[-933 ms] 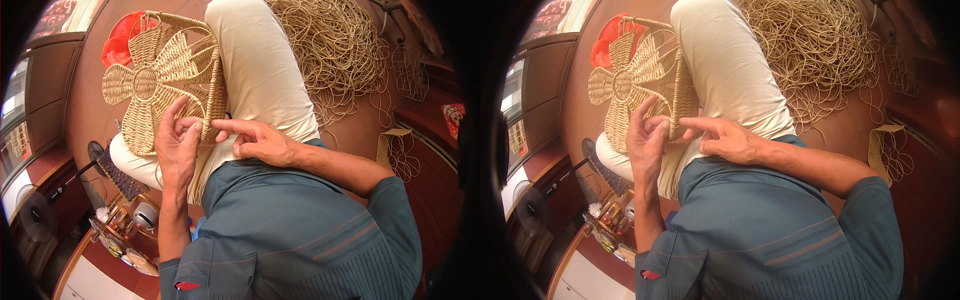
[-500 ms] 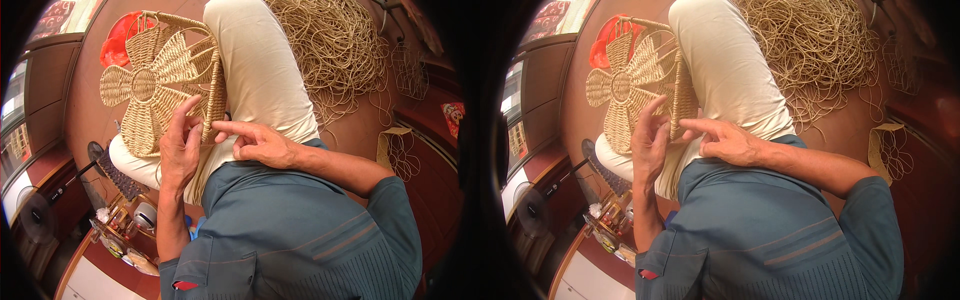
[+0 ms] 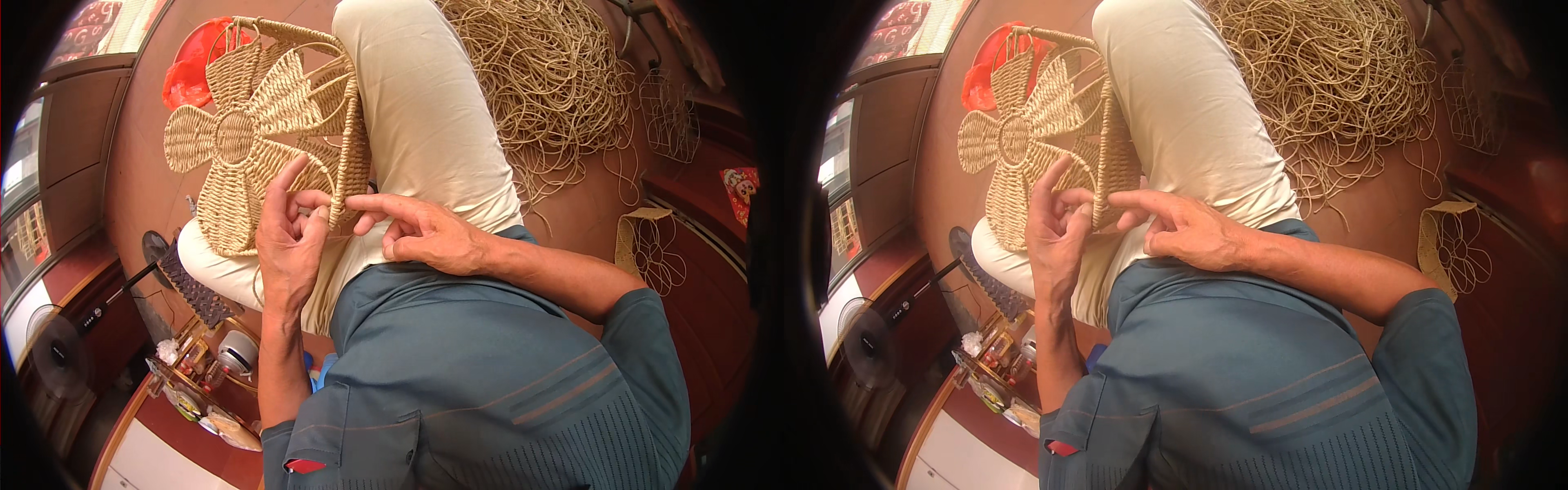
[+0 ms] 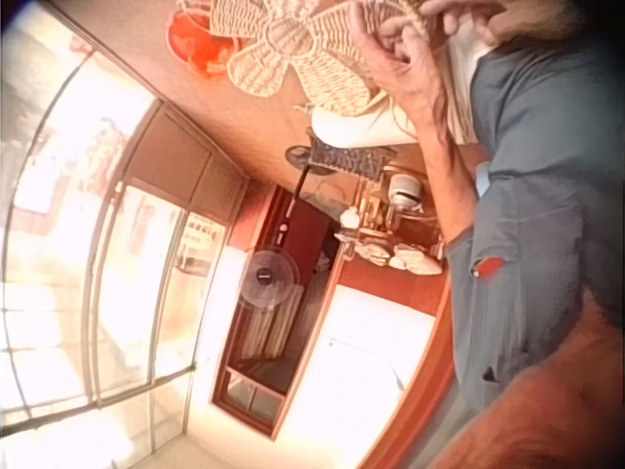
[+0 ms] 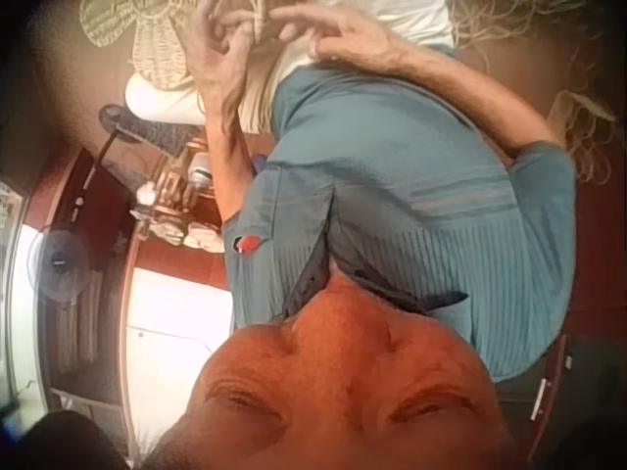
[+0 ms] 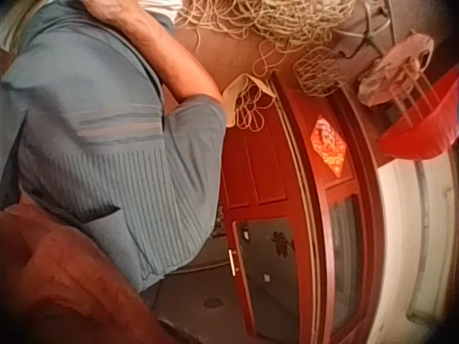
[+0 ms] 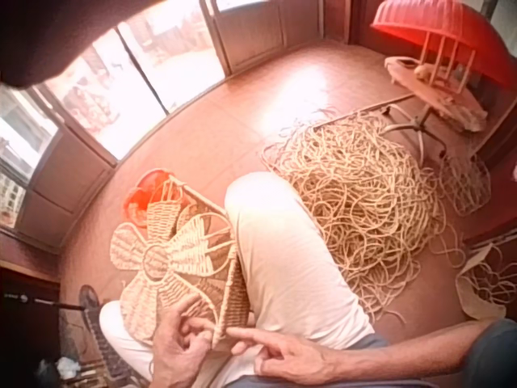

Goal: The person is manually weaving a flower-shaped decorative item using straw or wicker material.

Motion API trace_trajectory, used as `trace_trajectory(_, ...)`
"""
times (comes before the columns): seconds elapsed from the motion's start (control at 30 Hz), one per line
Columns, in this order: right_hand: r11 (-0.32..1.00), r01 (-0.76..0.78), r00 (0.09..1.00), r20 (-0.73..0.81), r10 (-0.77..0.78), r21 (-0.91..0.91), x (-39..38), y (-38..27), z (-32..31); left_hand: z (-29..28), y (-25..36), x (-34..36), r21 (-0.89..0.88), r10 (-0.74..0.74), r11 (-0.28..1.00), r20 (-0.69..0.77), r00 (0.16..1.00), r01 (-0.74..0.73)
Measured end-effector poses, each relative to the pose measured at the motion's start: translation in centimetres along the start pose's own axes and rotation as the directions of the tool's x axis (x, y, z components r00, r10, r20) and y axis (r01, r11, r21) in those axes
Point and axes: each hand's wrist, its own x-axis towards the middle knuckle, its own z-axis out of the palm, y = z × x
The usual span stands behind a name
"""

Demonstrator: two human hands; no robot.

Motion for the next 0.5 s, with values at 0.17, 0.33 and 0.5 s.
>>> trace_trajectory(0.17,0.992,-0.003,1.000,-0.009,0.002,-0.124,-0.2,-0.5,0.0,-0.2,0.2,0.1,0.070,0.042,0.997,0.025,0.999,-0.043)
trace_trajectory(0.33,0.973,-0.005,1.000,-0.014,0.002,-0.231,-0.4,-0.9,0.1,0.9,0.7,-0.2,0.341,0.168,0.927,-0.013,0.986,-0.154)
trace_trajectory(0.5,0.956,0.012,1.000,-0.011,-0.016,-0.293,-0.5,-0.7,0.2,1.6,1.1,-0.3,0.540,0.328,0.799,-0.019,0.944,-0.267)
